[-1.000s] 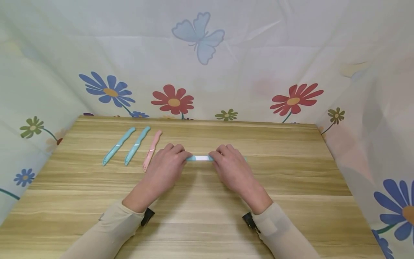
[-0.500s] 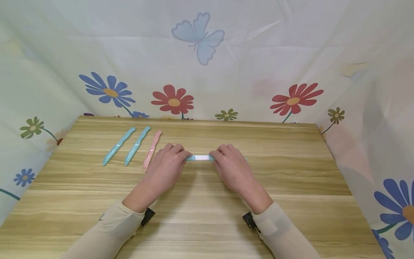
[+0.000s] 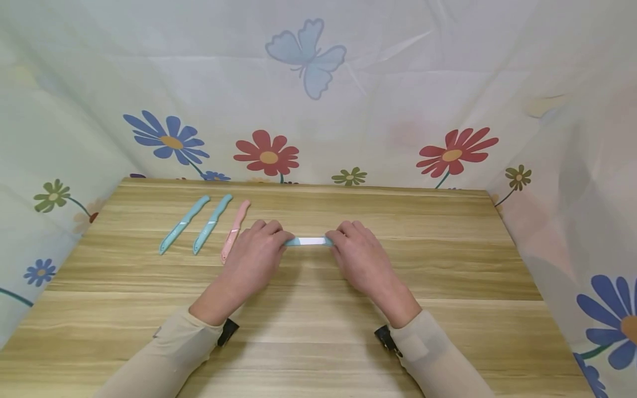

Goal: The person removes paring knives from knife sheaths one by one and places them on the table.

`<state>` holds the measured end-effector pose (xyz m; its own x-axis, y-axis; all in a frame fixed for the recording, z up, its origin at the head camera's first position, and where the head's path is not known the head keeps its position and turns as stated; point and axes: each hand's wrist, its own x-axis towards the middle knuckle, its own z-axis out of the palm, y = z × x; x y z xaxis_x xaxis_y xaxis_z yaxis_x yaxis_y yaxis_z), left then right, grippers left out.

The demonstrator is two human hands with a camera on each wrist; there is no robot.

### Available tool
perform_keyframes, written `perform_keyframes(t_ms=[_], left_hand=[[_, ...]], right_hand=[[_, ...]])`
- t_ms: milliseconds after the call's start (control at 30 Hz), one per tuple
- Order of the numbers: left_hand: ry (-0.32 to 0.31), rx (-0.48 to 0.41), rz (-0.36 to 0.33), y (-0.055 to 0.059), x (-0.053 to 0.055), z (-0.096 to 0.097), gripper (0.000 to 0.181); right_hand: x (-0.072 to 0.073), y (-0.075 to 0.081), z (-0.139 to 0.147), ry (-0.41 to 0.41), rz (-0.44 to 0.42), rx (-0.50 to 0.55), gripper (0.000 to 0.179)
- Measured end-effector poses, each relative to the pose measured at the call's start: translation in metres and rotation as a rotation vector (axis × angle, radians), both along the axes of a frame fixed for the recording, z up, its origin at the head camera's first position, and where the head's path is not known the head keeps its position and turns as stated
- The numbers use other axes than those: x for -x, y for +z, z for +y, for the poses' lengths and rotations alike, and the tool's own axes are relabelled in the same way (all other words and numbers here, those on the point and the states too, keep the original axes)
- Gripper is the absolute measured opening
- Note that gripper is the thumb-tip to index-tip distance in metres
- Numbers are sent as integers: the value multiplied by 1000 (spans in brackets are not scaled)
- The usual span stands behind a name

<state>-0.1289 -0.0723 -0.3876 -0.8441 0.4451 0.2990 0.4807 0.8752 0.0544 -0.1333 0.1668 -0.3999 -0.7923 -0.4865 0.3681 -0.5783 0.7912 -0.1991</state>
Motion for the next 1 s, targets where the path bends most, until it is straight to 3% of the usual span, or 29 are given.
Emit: perform_keyframes(t_ms=[1000], left_hand=[[33,-8,-6,1,0,-2,24]], right_hand=[[0,0,3,-24,0,32,25]])
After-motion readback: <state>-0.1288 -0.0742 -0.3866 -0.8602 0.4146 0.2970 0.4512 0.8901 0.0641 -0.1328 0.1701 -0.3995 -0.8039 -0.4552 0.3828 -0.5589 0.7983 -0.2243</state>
